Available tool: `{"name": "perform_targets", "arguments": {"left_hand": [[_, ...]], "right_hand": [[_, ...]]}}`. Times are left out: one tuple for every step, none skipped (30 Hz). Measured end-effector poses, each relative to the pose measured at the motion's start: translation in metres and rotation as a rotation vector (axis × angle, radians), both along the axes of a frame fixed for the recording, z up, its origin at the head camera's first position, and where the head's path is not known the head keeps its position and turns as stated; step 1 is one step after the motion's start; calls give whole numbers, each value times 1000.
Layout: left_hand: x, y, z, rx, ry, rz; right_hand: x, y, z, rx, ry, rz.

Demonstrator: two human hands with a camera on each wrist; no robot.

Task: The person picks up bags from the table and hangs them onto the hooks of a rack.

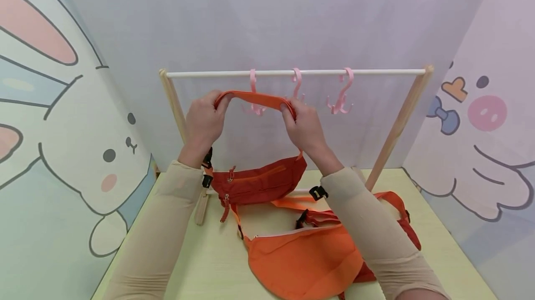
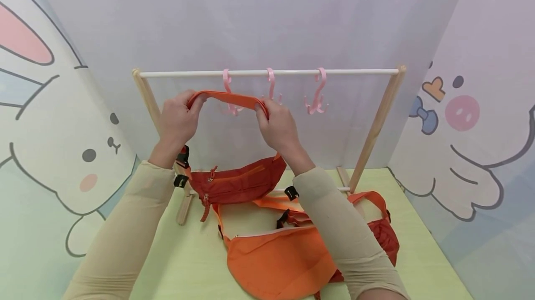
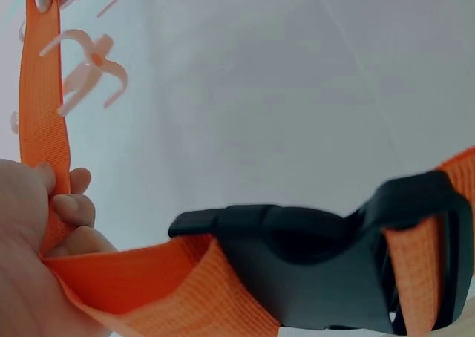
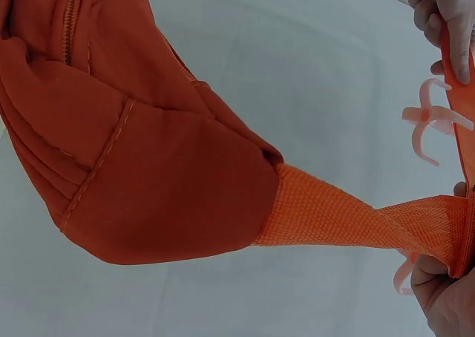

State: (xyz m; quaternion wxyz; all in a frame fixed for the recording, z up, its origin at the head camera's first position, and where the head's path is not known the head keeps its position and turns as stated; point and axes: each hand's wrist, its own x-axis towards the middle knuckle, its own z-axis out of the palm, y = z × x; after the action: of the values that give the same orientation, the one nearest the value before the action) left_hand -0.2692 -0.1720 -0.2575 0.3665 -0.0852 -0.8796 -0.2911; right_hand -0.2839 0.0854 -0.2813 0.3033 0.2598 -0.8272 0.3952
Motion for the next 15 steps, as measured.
{"name": "perform_targets", "arguments": {"left_hand": [[-1,0,-1,5,-7,-4],[-1,0,-1,8,-13,-7],[-2,0,-2,12,-20,-11],[-3,0,-2,16,-24,-14],[-3,1,-3,19,-27,-18],[-4,1,-4,20,-31,-22],[-5,1,-5,21,-32,-23],[-6,1,-6,20,-34,-24],[-7,2,-7,21,-38,-22],[-8,2,-8,21,-41,-20],[-9,2,-9,21,-43,-18],[-10,2,-10,21,-46,-16],[-11,2,-11,22,-48,-14],[-12,2,-12,23,-50,-11],[-13,2,-13,25,-53,-11]], "right_hand": [[0,0,0,3,2,-1],[0,0,-1,8,3,-4],[0,0,-1,12,2,-6],[0,0,-2,16,2,-9],[0,0,-2,20,1,-12],[0,1,-3,25,-1,-16],[-1,1,-3,30,-3,-22],[-1,1,-4,34,-5,-26],[-1,1,-4,38,-7,-30],[-1,1,-5,41,-7,-33],[-2,1,-5,44,-7,-36],[-2,1,-6,48,-7,-39],[-2,1,-6,50,-7,-41],[-3,1,-7,52,-6,-41],[-3,1,-7,54,-6,-42]]}}
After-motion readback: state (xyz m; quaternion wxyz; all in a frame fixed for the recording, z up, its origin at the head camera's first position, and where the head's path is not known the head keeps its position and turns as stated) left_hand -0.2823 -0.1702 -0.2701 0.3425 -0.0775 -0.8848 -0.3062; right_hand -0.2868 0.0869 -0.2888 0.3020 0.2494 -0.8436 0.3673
